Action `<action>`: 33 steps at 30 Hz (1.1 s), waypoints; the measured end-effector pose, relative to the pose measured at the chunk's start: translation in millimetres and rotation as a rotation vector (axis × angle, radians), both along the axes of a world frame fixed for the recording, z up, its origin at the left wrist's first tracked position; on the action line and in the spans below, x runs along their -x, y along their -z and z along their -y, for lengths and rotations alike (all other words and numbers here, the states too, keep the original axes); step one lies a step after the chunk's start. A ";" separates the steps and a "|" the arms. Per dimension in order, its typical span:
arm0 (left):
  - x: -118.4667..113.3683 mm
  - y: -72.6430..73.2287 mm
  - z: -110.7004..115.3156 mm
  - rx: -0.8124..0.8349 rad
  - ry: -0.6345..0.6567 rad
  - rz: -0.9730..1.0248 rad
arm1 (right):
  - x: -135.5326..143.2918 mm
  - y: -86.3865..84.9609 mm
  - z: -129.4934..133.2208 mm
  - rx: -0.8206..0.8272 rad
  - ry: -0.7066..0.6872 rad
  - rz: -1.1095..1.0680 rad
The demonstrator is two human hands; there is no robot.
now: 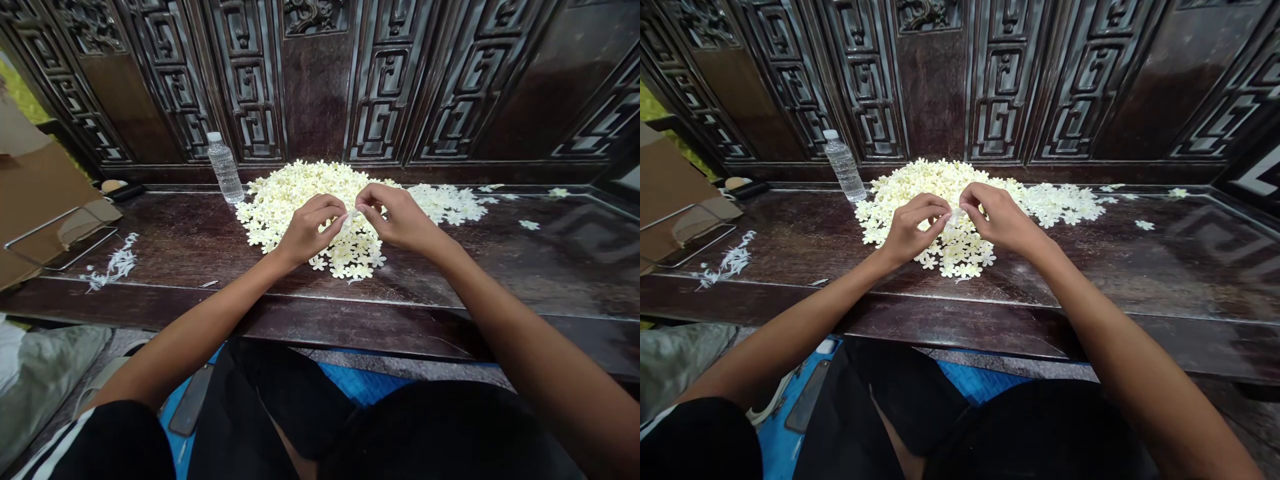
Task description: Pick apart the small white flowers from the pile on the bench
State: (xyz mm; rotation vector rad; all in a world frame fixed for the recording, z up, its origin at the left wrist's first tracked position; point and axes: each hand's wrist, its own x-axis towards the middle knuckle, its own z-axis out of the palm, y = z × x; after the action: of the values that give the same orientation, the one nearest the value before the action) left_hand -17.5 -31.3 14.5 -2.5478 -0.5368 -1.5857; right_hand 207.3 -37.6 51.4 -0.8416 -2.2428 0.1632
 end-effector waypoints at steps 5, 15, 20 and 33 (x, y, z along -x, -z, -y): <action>0.2 0.6 -1.1 -0.040 0.010 -0.030 | 1.9 -0.7 3.7 0.084 0.018 -0.036; 1.0 -1.0 -2.0 -0.171 -0.054 -0.089 | 8.9 2.6 3.7 0.269 -0.004 -0.175; 0.7 -0.9 -2.5 -0.185 -0.074 -0.103 | 10.5 4.5 0.9 0.426 -0.032 -0.275; 1.1 1.3 -1.9 -0.186 -0.076 -0.094 | 11.5 6.1 -0.8 0.619 -0.148 -0.390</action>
State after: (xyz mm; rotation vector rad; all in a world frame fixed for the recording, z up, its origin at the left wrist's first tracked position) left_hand -18.7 -29.4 13.3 -2.4196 -0.4474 -1.4118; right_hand 195.7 -36.9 45.3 -0.8574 -1.8889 1.0386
